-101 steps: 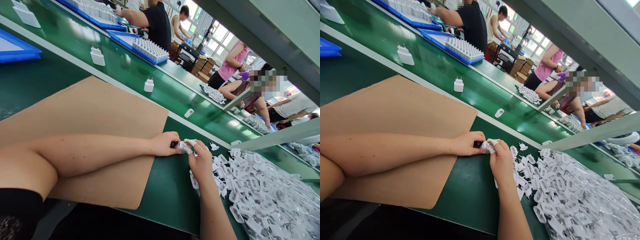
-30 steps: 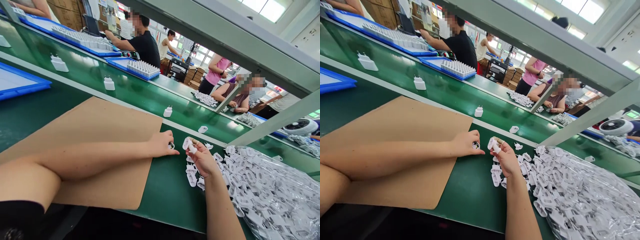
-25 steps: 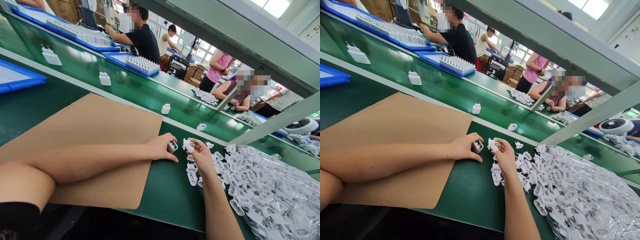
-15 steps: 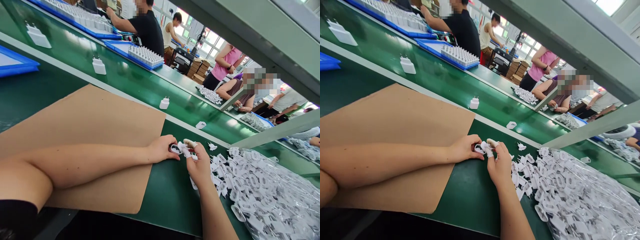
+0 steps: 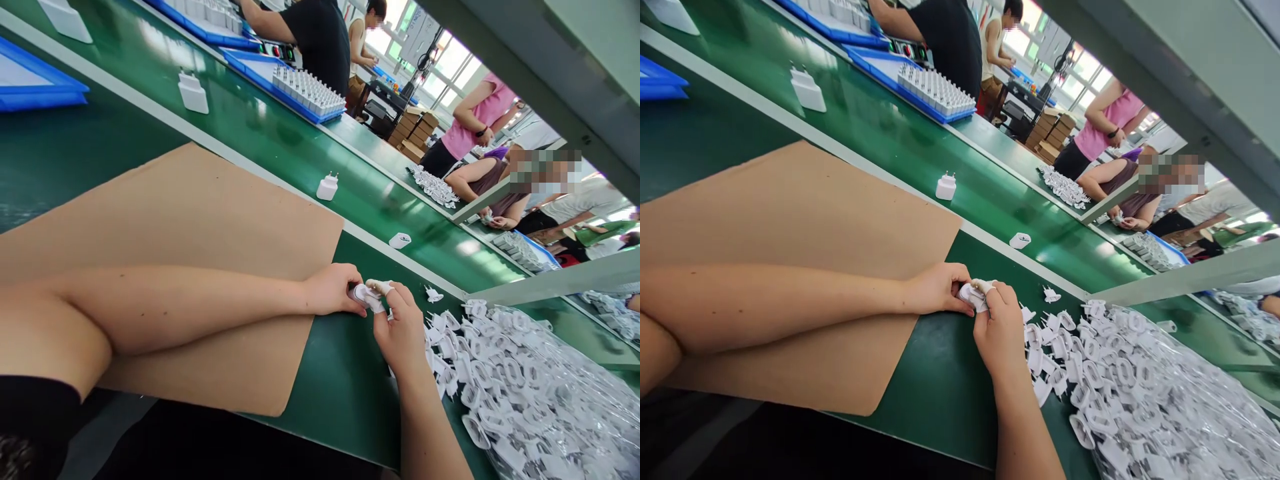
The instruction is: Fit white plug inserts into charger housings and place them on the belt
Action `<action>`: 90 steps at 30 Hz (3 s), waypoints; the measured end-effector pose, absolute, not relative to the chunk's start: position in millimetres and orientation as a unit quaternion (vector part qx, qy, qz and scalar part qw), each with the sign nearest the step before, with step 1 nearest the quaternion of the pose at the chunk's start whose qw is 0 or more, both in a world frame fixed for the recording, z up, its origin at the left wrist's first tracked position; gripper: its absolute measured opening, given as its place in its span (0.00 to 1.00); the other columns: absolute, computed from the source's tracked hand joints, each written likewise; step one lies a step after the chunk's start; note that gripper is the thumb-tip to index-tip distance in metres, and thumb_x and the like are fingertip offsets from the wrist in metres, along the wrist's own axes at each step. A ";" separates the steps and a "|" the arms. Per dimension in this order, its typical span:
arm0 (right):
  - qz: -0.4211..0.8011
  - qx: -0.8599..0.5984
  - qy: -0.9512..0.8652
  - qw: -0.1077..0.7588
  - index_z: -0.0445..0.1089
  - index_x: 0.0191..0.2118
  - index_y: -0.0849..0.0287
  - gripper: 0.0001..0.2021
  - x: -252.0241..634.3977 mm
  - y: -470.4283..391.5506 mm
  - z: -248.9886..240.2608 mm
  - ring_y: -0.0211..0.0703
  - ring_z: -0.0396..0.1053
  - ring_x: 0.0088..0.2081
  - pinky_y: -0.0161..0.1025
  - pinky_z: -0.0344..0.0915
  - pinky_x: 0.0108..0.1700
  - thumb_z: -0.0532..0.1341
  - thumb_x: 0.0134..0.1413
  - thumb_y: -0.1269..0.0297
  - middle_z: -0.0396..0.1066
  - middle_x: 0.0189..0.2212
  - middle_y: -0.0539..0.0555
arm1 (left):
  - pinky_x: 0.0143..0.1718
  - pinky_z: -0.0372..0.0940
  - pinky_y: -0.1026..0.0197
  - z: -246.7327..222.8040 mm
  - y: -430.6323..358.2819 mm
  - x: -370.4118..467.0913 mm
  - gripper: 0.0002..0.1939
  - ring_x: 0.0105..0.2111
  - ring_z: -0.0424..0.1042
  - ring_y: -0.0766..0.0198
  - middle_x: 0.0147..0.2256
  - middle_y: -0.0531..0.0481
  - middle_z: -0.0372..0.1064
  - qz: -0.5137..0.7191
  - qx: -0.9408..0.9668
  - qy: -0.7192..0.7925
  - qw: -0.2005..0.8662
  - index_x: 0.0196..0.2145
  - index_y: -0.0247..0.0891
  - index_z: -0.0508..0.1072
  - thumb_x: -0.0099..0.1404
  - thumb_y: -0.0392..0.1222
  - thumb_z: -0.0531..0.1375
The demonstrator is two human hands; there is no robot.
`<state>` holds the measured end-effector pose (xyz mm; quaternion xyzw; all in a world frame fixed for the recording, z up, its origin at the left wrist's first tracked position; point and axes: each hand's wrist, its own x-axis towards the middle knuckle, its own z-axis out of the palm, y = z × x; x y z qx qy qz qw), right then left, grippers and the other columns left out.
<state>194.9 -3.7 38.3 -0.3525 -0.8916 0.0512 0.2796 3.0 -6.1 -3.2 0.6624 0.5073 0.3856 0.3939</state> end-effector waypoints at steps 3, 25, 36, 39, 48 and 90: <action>0.043 -0.348 -0.899 0.264 0.73 0.48 0.55 0.21 191.3 -4.8 40.5 0.51 0.71 0.44 0.44 0.71 0.42 0.53 0.53 0.80 0.73 0.41 0.57 | 0.28 0.57 0.62 -3.4 -6.5 2.8 0.19 0.28 0.65 0.64 0.30 0.54 0.65 0.390 0.662 0.504 0.395 0.27 0.38 0.73 0.48 0.50 0.76; 0.158 -0.482 -0.809 0.296 0.57 0.68 0.52 0.33 205.1 -7.0 39.6 0.49 0.73 0.42 0.42 0.68 0.37 0.64 0.57 0.61 0.72 0.54 0.59 | 0.32 0.63 0.62 1.8 0.1 5.4 0.18 0.32 0.71 0.61 0.32 0.53 0.69 0.350 0.691 0.535 0.338 0.31 0.39 0.76 0.50 0.54 0.73; 0.032 -0.622 -0.781 -0.040 0.75 0.48 0.56 0.16 241.3 6.1 66.0 0.49 0.73 0.41 0.41 0.60 0.38 0.61 0.54 0.74 0.71 0.49 0.58 | 0.45 0.66 0.56 23.5 162.9 -77.0 0.17 0.47 0.74 0.46 0.46 0.39 0.76 0.289 0.569 0.757 0.142 0.42 0.33 0.77 0.59 0.47 0.68; 0.023 -0.619 -0.785 -0.025 0.77 0.46 0.55 0.18 242.4 10.3 63.0 0.50 0.73 0.43 0.41 0.60 0.37 0.58 0.54 0.78 0.72 0.48 0.58 | 0.53 0.64 0.53 18.3 169.1 -82.0 0.25 0.52 0.71 0.44 0.52 0.35 0.72 0.286 0.548 0.776 0.124 0.49 0.30 0.73 0.59 0.47 0.69; 0.390 -0.535 -0.664 0.347 0.70 0.43 0.54 0.13 239.4 21.5 49.6 0.51 0.75 0.43 0.47 0.70 0.44 0.66 0.50 0.62 0.78 0.41 0.55 | 0.63 0.57 0.49 14.5 147.6 -54.1 0.31 0.61 0.63 0.41 0.59 0.36 0.67 0.260 0.689 0.676 0.000 0.59 0.34 0.69 0.61 0.50 0.64; 0.458 -0.513 -0.612 0.389 0.77 0.47 0.56 0.21 204.6 -4.6 47.4 0.50 0.79 0.40 0.46 0.74 0.44 0.73 0.46 0.54 0.81 0.38 0.56 | 0.42 0.68 0.56 0.5 -18.1 11.2 0.27 0.43 0.71 0.56 0.45 0.47 0.70 0.393 0.692 0.465 0.389 0.45 0.40 0.71 0.50 0.46 0.75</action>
